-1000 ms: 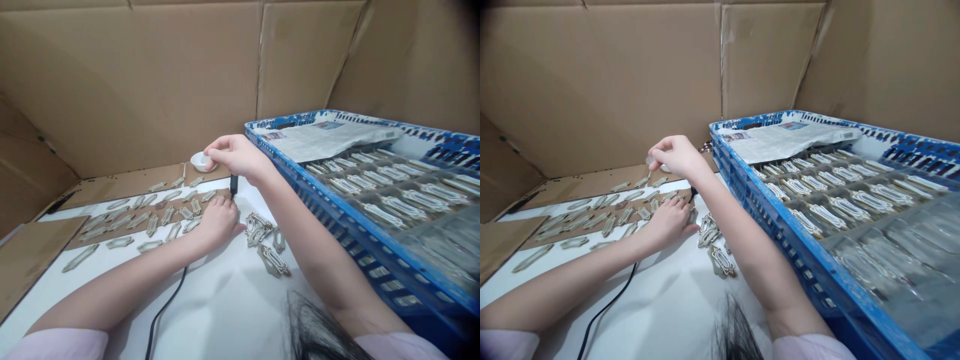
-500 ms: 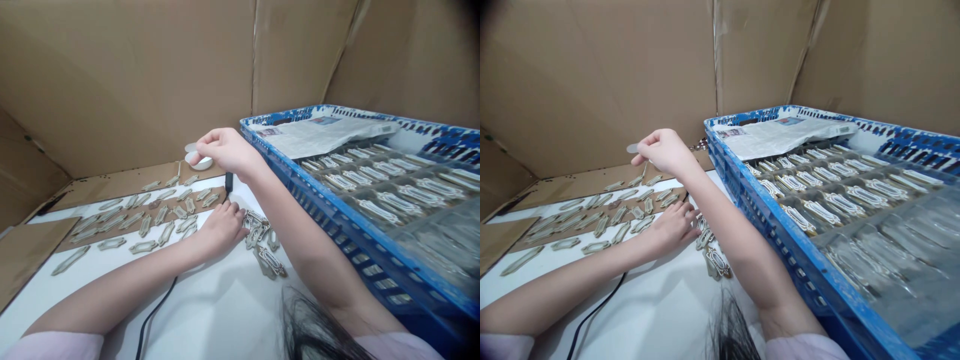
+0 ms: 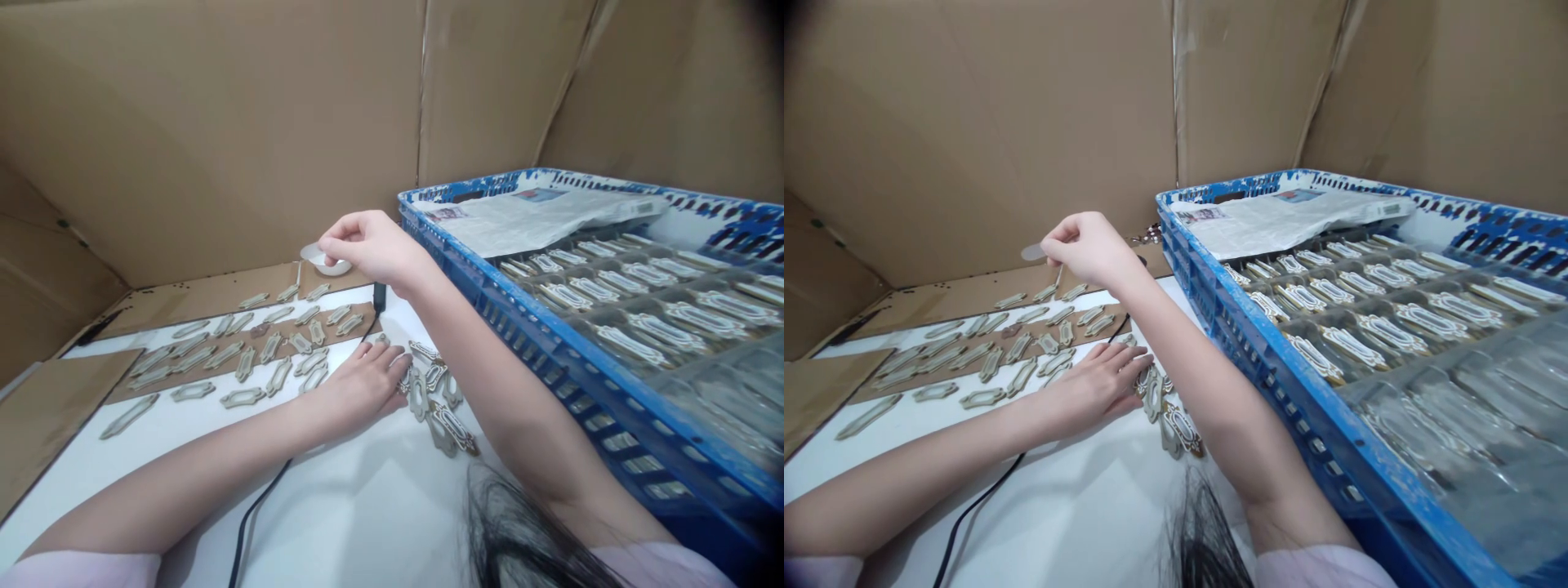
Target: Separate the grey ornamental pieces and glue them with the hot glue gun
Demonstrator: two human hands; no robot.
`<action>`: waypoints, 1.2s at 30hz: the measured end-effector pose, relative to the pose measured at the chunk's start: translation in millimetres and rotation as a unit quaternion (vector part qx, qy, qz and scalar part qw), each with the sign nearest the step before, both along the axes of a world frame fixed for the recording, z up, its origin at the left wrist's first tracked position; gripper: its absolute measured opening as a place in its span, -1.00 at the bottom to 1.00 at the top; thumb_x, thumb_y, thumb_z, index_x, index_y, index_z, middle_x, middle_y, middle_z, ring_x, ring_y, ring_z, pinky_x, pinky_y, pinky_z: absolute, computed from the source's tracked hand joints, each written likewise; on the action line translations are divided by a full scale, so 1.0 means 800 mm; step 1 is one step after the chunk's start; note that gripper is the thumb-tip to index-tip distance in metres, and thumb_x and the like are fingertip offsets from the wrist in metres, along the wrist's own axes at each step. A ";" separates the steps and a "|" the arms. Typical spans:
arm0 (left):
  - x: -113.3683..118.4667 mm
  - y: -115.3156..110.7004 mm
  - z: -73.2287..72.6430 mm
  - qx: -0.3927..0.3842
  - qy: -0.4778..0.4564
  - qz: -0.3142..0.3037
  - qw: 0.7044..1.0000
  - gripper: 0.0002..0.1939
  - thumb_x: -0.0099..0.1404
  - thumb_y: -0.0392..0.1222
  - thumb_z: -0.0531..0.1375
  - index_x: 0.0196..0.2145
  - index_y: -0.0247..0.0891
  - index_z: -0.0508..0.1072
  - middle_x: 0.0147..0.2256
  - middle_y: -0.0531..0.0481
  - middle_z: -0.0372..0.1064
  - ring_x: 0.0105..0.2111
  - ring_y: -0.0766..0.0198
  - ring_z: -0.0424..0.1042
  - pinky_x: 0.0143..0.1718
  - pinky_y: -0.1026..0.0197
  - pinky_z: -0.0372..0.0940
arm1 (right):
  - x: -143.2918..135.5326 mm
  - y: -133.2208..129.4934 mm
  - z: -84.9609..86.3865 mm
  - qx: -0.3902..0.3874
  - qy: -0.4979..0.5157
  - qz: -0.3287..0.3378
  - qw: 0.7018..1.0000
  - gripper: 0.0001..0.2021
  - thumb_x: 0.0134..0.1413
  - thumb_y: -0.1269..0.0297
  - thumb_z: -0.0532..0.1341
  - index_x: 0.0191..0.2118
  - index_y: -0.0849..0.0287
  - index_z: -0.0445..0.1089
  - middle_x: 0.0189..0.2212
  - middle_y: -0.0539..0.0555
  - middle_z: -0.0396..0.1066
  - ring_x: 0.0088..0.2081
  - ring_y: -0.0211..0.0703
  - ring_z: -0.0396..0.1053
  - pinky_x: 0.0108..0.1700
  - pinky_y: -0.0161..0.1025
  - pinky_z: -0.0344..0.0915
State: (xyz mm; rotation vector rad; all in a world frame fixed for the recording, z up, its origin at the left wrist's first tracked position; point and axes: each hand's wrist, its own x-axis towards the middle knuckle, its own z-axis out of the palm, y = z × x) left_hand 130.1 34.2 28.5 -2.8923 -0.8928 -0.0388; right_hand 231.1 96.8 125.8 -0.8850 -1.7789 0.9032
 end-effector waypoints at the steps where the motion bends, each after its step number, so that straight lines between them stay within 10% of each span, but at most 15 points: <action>1: 0.000 -0.001 -0.001 0.001 -0.003 -0.008 1.000 -0.59 0.24 -0.06 -0.03 -0.02 -0.35 0.20 -0.12 -0.17 0.25 -0.13 0.11 0.20 -0.14 0.11 0.09 | -0.001 0.000 -0.001 -0.001 -0.001 0.001 1.000 -0.94 -0.12 0.44 0.13 -0.52 0.28 0.32 -0.56 0.04 0.36 -0.51 -0.37 0.26 -0.44 -0.40 0.18; 14: -0.021 0.006 -0.016 0.232 -0.093 -0.188 0.950 -0.78 0.25 -0.34 -0.06 -0.23 -0.44 0.33 -0.36 -0.17 0.40 -0.31 0.21 0.35 -0.29 0.19 0.21 | -0.006 0.004 -0.006 -0.009 -0.045 -0.018 0.999 -0.89 -0.19 0.35 0.19 -0.50 0.30 0.40 -0.54 0.06 0.39 -0.44 -0.30 0.31 -0.35 -0.36 0.21; 19: -0.050 -0.004 0.008 0.209 -0.321 -0.019 0.923 -0.86 0.22 -0.30 0.01 -0.36 -0.33 0.36 -0.38 -0.10 0.38 -0.35 0.25 0.30 -0.32 0.21 0.19 | -0.010 0.002 -0.011 -0.030 -0.044 0.002 0.999 -0.90 -0.22 0.38 0.19 -0.50 0.30 0.40 -0.53 0.07 0.41 -0.49 -0.32 0.30 -0.43 -0.39 0.20; 23: -0.075 0.000 0.019 0.022 -0.552 0.246 0.797 -0.77 0.26 -0.18 -0.04 -0.38 -0.28 0.37 -0.51 0.02 0.30 -0.50 0.35 0.23 -0.46 0.31 0.14 | -0.019 -0.004 -0.013 -0.056 -0.049 0.022 0.997 -0.95 -0.26 0.42 0.19 -0.54 0.29 0.35 -0.58 0.04 0.38 -0.53 -0.35 0.27 -0.49 -0.43 0.16; 28: -0.092 0.022 0.013 -0.175 -0.707 0.298 0.616 -0.74 0.16 -0.03 0.06 -0.46 -0.31 0.32 -0.50 0.00 0.33 -0.56 0.40 0.17 -0.53 0.35 0.12 | -0.031 -0.009 -0.019 -0.030 -0.105 0.036 0.993 -0.95 -0.25 0.41 0.17 -0.57 0.28 0.33 -0.65 -0.01 0.31 -0.60 -0.39 0.18 -0.57 -0.43 0.08; 36: -0.082 0.008 0.022 -0.248 -0.739 0.266 0.567 -0.75 0.12 -0.05 0.12 -0.52 -0.30 0.28 -0.64 0.10 0.22 -0.50 0.34 0.30 -0.47 0.32 0.13 | -0.043 -0.013 -0.030 0.037 -0.152 -0.029 0.987 -0.95 -0.23 0.47 0.13 -0.58 0.26 0.31 -0.58 0.02 0.36 -0.52 -0.33 0.25 -0.44 -0.37 0.14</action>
